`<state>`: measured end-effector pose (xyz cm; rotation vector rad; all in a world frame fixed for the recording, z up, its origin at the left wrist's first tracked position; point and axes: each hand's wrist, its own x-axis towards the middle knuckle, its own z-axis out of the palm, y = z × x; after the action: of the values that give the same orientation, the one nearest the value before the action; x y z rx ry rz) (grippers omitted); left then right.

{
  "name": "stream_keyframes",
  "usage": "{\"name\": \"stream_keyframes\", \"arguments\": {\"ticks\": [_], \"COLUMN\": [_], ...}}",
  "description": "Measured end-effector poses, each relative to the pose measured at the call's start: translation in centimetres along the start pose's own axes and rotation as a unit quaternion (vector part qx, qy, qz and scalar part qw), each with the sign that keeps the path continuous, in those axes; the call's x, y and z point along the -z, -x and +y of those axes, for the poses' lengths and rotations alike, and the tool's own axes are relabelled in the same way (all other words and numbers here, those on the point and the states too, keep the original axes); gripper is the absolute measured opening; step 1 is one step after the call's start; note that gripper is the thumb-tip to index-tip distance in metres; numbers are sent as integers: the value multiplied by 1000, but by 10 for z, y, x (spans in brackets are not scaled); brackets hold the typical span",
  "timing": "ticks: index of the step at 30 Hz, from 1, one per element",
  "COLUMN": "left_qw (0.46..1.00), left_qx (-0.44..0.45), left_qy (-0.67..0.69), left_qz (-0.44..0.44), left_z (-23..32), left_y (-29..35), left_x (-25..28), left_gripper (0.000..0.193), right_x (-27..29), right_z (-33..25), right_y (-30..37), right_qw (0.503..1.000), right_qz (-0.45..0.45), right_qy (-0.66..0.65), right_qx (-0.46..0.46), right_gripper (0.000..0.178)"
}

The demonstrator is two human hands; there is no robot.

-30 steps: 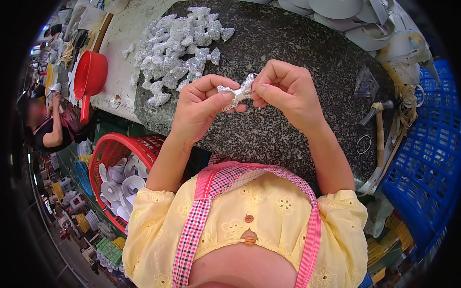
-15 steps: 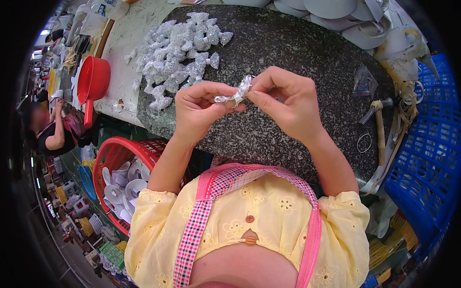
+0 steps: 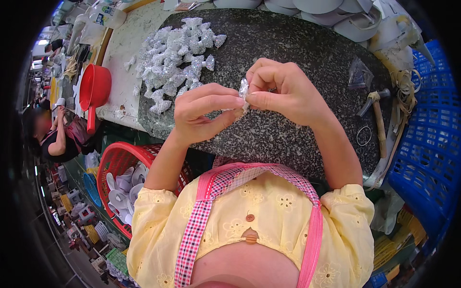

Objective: The person inserts pins into decorative bows and fastens the bows onto shoe uppers by hand. Afterward, the person unwraps a packaged snack.

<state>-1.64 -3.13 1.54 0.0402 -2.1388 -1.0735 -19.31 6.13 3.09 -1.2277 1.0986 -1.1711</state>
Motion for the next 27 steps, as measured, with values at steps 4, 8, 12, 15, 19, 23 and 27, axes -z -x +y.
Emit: {"name": "stream_keyframes", "arguments": {"ticks": [4, 8, 12, 15, 19, 23, 27], "left_qw": [1000, 999, 995, 987, 966, 906, 852], "left_qx": [-21, 33, 95, 162, 236, 315, 374], "left_qy": [23, 36, 5, -16, 83, 255, 346], "left_qz": [-7, -21, -32, -12, 68, 122, 122], "left_z": [-2, -2, -1, -1, 0, 5, 2], "left_y": [-5, -3, 1, 5, 10, 16, 17], "left_x": [1, -1, -5, -10, -18, -21, -16], "left_gripper": [21, 18, 15, 14, 17, 17, 16], "right_x": [-3, -12, -20, -25, -26, -22, -14], "right_z": [3, 7, 10, 16, 23, 28, 29], "right_y": [2, 5, 6, 4, 4, 2, -1], "right_qw": [998, 999, 985, 965, 978, 989, 981], "right_qz": [8, 36, 93, 150, 167, 139, 114], "right_qy": [-48, -35, 141, 206, 114, -7, 108], "right_qx": [-27, -4, 30, 64, 59, 51, 117], "right_gripper": [7, 7, 8, 7, 5, 5, 5]}}
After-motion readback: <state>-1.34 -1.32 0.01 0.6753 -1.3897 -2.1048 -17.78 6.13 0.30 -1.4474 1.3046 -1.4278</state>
